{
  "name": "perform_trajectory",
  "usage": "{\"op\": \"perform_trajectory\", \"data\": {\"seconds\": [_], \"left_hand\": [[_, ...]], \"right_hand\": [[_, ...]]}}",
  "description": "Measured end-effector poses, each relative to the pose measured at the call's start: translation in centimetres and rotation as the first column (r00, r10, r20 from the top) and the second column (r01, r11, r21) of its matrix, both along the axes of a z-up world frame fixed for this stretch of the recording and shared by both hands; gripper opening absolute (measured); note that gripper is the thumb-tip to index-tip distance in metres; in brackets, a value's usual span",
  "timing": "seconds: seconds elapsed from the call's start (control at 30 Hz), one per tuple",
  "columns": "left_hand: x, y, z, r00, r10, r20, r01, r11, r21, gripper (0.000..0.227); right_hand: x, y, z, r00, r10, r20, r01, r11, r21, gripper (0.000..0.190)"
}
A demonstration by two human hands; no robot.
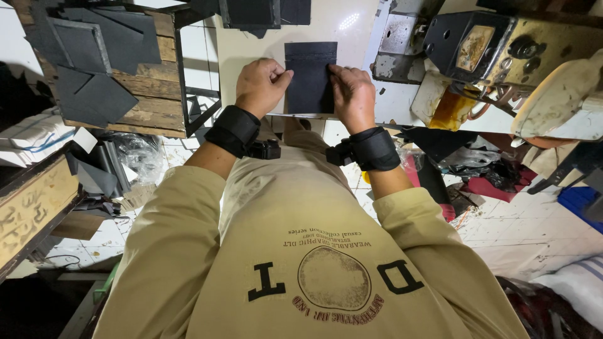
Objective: The person inspects and organizes small black leather wallet components.
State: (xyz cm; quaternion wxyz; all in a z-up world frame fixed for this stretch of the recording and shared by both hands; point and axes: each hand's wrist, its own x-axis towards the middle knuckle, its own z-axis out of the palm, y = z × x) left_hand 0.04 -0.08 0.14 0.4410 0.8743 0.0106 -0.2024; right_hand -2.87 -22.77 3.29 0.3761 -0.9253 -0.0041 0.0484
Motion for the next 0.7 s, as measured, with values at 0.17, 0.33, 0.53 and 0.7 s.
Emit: {"op": "perform_trajectory", "data": {"seconds": [0.17, 0.33, 0.53, 0.7], "left_hand": [[0.0, -0.1, 0.0, 1.0, 0.003, -0.003, -0.003, 1.0, 0.001, 0.029], [-0.2, 0.0, -0.4, 0.999, 0.032, 0.03, -0.032, 0.999, 0.005, 0.028], [-0.3, -0.1, -0.6, 0.997, 0.041, 0.07, -0.041, 0.999, -0.009, 0.028], [0.0, -0.3, 0.4, 1.0, 0.026, -0.013, -0.026, 0.999, 0.031, 0.029]], "right_hand": [[0.0, -0.1, 0.2, 1.0, 0.008, -0.004, -0.008, 1.0, 0.006, 0.024], [-0.1, -0.1, -0.1, 0.999, 0.034, 0.019, -0.034, 0.999, 0.007, 0.027], [-0.2, -0.3, -0.7, 0.998, 0.046, 0.044, -0.045, 0.999, -0.017, 0.028], [-0.2, -0.1, -0.7, 0.999, 0.029, 0.017, -0.029, 1.0, -0.001, 0.025]]}}
